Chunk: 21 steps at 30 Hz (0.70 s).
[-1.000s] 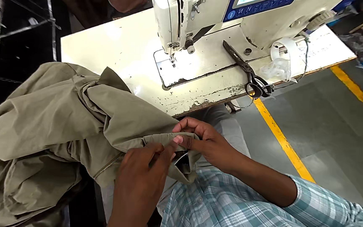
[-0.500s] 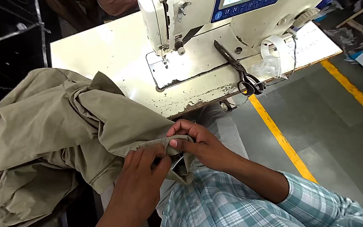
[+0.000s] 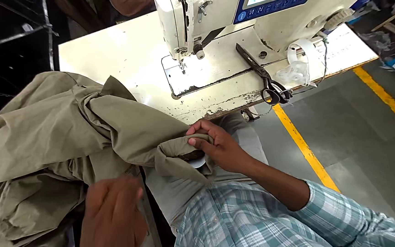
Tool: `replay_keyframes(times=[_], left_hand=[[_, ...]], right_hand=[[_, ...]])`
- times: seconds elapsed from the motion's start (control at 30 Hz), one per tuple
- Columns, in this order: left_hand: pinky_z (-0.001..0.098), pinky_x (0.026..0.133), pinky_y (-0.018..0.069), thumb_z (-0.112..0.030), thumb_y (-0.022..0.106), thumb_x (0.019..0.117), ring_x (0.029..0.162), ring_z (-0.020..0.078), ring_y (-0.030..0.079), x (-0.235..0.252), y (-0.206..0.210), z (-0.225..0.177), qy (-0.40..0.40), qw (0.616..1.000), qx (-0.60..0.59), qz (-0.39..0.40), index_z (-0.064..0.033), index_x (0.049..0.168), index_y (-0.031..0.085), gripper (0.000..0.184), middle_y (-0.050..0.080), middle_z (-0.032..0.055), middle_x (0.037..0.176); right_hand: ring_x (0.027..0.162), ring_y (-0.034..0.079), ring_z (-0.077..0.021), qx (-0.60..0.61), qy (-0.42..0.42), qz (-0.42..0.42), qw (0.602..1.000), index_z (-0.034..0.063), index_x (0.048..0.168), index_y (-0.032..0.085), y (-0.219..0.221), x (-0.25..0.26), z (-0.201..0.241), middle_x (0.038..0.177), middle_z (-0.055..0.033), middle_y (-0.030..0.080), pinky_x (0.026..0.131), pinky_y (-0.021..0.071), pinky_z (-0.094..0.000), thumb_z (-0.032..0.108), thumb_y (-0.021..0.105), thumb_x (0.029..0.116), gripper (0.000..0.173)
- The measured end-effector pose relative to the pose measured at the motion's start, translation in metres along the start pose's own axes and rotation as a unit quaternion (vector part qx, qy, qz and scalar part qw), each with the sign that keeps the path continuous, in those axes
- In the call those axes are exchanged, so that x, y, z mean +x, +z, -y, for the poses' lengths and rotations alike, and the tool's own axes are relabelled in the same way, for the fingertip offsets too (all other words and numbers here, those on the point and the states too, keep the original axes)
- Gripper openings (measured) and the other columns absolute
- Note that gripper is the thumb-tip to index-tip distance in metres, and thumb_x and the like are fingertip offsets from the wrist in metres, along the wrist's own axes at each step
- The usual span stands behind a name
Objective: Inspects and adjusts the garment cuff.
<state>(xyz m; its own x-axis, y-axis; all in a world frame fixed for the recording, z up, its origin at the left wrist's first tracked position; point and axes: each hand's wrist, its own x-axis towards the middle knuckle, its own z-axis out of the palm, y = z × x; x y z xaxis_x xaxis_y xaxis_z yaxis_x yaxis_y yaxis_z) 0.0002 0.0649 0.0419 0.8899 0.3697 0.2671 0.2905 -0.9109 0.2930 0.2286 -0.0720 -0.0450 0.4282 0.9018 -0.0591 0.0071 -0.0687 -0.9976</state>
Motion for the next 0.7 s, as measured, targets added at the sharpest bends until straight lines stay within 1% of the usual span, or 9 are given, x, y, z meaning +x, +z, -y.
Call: replay_keyframes(times=[0.07,0.13,0.23,0.3,0.33,0.43,0.53,0.6,0.7], left_hand=[[0.0263,0.075,0.0516,-0.033,0.042,0.1103,0.082,0.0117,0.061,-0.006,-0.004,-0.03,-0.039,0.98,-0.188,0.044,-0.0098,0.103,0.058,0.029,0.062,0.0057,0.087],[0.0275,0.077,0.0584,-0.034,0.044,0.1098,0.085,0.0096,0.068,-0.009,0.012,-0.047,-0.085,0.912,-0.389,0.096,-0.0039,0.11,0.065,0.037,0.07,0.0061,0.092],[0.0303,0.077,0.0623,-0.041,0.036,0.1103,0.085,0.0131,0.072,-0.021,0.053,-0.058,-0.191,0.766,-0.608,0.083,0.0034,0.119,0.064,0.053,0.073,0.0071,0.099],[0.033,0.082,0.0631,-0.045,0.037,0.1087,0.089,0.0165,0.074,-0.03,0.067,-0.07,-0.272,0.672,-0.688,0.038,0.0005,0.118,0.063,0.053,0.075,0.0075,0.103],[0.0332,0.084,0.063,-0.048,0.04,0.107,0.089,0.0165,0.075,-0.033,0.069,-0.075,-0.299,0.649,-0.699,0.017,-0.0032,0.117,0.064,0.051,0.075,0.0061,0.103],[0.0271,0.078,0.0624,-0.055,0.045,0.1019,0.081,0.0088,0.075,-0.031,0.06,-0.084,-0.391,0.629,-0.661,-0.118,-0.0152,0.107,0.065,0.045,0.077,-0.0032,0.091],[0.0268,0.079,0.0627,-0.027,0.038,0.1102,0.083,0.0086,0.074,-0.025,0.052,-0.081,-0.445,0.62,-0.594,-0.254,-0.0073,0.107,0.062,0.03,0.076,-0.001,0.091],[0.0288,0.083,0.0631,-0.006,0.043,0.1069,0.088,0.01,0.074,-0.027,0.048,-0.082,-0.424,0.634,-0.554,-0.333,-0.0021,0.11,0.061,0.019,0.075,0.0016,0.095],[0.0274,0.092,0.0599,0.0,0.048,0.1039,0.1,0.0074,0.072,-0.036,0.04,-0.077,-0.356,0.67,-0.516,-0.399,-0.0061,0.114,0.062,0.018,0.075,-0.0028,0.103]], right_hand=[[0.075,0.066,-0.0095,-0.034,-0.001,0.046,0.998,0.0134,0.122,0.063,0.002,-0.002,0.004,0.089,0.0022,0.069,0.063,0.0577,-0.0274,0.026,0.077,0.0925,0.035],[0.075,0.064,-0.0057,-0.095,-0.061,0.066,0.991,0.0136,0.11,0.069,0.008,-0.002,0.008,0.089,0.0055,0.067,0.063,0.0567,-0.0231,0.027,0.086,0.0837,0.033],[0.082,0.063,-0.0048,-0.194,-0.259,0.016,0.946,0.015,0.089,0.076,0.015,-0.011,0.013,0.089,0.0044,0.067,0.07,0.0561,-0.0227,0.015,0.077,0.0861,0.004],[0.083,0.062,-0.0092,-0.242,-0.382,-0.013,0.892,0.0148,0.086,0.073,0.014,-0.02,0.017,0.088,0.0008,0.067,0.073,0.0522,-0.025,0.01,0.069,0.0925,0.009],[0.087,0.064,-0.0112,-0.251,-0.424,-0.007,0.87,0.0144,0.089,0.071,0.011,-0.025,0.019,0.091,-0.0005,0.069,0.078,0.0534,-0.0264,0.011,0.065,0.0971,0.011],[0.089,0.068,-0.0173,-0.235,-0.513,0.032,0.825,0.0087,0.093,0.068,0.014,-0.035,0.022,0.097,-0.0066,0.073,0.085,0.0544,-0.0301,0.007,0.057,0.1022,0.014],[0.088,0.068,-0.0201,-0.222,-0.543,0.063,0.807,0.006,0.092,0.066,0.029,-0.036,0.019,0.097,-0.0097,0.073,0.084,0.0547,-0.031,0.003,0.055,0.1013,0.014],[0.093,0.068,-0.0194,-0.235,-0.486,0.099,0.836,0.0092,0.095,0.067,0.042,-0.038,0.011,0.1,-0.0064,0.073,0.085,0.0546,-0.0309,0.005,0.055,0.1025,0.015],[0.105,0.068,-0.0174,-0.201,-0.349,0.19,0.895,0.0122,0.101,0.072,0.051,-0.039,0.001,0.108,-0.0031,0.074,0.091,0.0559,-0.0327,0.014,0.057,0.1046,0.016]])
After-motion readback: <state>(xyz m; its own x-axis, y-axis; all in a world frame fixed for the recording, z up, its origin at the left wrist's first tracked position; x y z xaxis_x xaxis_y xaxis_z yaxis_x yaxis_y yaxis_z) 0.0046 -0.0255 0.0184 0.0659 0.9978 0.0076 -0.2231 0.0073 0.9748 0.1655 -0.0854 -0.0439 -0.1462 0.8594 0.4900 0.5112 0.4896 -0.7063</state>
